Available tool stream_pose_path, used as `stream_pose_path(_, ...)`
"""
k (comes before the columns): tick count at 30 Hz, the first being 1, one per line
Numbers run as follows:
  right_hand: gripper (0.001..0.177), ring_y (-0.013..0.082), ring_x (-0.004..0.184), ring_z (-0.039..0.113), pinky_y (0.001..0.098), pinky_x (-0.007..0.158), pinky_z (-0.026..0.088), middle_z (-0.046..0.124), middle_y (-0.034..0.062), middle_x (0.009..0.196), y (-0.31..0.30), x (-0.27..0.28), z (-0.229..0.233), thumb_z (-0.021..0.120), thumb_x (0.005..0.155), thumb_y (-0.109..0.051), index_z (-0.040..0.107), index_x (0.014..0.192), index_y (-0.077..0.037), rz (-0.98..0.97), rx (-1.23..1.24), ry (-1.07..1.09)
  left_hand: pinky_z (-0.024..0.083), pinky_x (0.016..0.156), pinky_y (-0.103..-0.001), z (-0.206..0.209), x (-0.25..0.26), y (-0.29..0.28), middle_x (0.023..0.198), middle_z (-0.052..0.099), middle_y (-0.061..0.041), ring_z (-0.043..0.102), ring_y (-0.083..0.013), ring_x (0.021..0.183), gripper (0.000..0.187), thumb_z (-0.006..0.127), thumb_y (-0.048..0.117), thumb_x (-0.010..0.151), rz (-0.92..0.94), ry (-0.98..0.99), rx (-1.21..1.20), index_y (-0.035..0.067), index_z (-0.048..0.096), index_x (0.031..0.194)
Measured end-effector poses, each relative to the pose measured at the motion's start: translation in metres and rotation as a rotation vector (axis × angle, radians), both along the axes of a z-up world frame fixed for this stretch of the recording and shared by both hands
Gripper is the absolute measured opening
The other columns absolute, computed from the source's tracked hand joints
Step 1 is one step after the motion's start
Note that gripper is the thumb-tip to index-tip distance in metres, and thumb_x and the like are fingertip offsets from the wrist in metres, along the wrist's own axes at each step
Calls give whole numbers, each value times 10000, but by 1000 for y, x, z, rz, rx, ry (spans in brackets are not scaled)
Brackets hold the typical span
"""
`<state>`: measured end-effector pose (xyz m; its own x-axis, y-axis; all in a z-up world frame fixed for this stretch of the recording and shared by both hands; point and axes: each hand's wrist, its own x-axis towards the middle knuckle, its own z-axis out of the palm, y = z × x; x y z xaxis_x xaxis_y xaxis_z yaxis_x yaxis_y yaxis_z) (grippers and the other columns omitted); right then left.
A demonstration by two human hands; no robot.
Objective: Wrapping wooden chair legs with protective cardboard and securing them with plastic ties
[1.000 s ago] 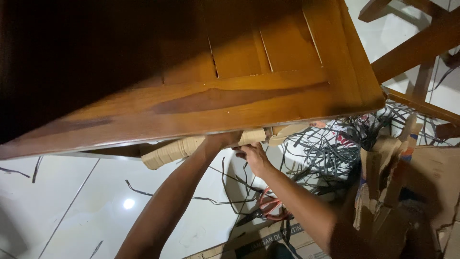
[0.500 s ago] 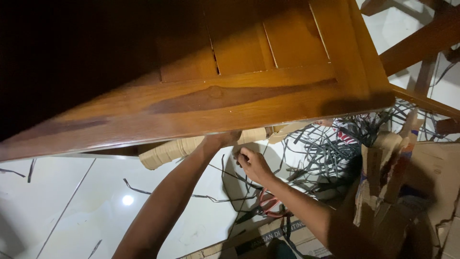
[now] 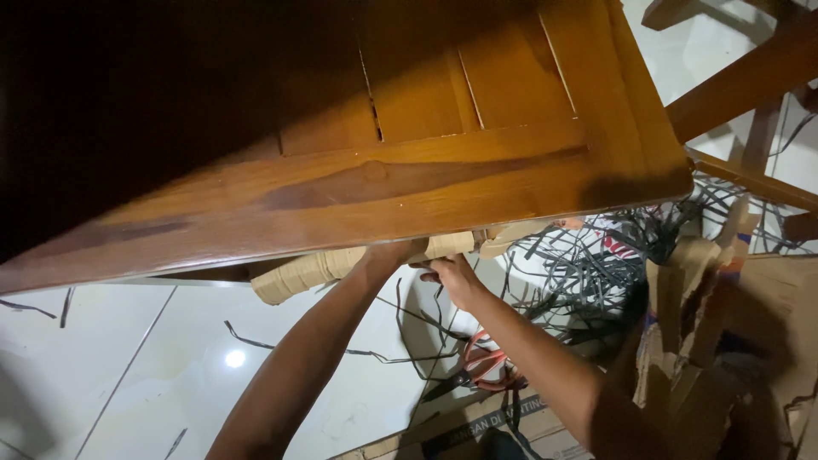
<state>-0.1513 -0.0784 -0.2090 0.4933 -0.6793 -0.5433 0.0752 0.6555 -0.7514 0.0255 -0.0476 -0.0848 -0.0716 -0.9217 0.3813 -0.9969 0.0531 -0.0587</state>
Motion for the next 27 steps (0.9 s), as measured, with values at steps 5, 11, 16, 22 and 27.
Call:
stream_pose_path(5,317,427,933,729,524,690,588,711,286,1093,10,2,25,561,959,-119,620,1245,4,367,-507,370,352,487,-293,5,-3,-4,598,615,-44,598,-194,521,449,505,515,998,20,72,17,217,693,720)
stream_pose_path(11,242,368,748,704,468,622,538,660,156,731,34,-29,101,579,1022,-238,667,862,-79,354,-1144,505,348,419,-313,9,-10,1,549,627,-54,601,-205,455,465,530,518,983,50,175,13,215,710,679)
stream_pose_path(16,178,338,948,704,424,774,585,649,69,1030,48,-45,128,625,1013,-217,704,903,-101,244,-1335,548,345,363,-330,18,-7,9,508,637,-63,604,-214,400,480,550,520,970,84,255,-3,213,723,644)
stream_pose_path(22,142,268,742,711,389,663,565,661,27,752,44,-39,176,599,1018,-211,703,945,-147,188,-1418,561,502,538,-383,-58,-11,25,640,686,-146,690,-295,615,530,401,586,1000,161,386,228,196,737,873)
stream_pose_path(27,36,254,682,719,332,611,578,690,54,727,39,-32,204,721,915,-120,729,891,-146,66,-1448,529,585,844,-477,48,-29,38,942,775,-202,740,-397,946,525,446,585,997,180,652,350,209,746,1206)
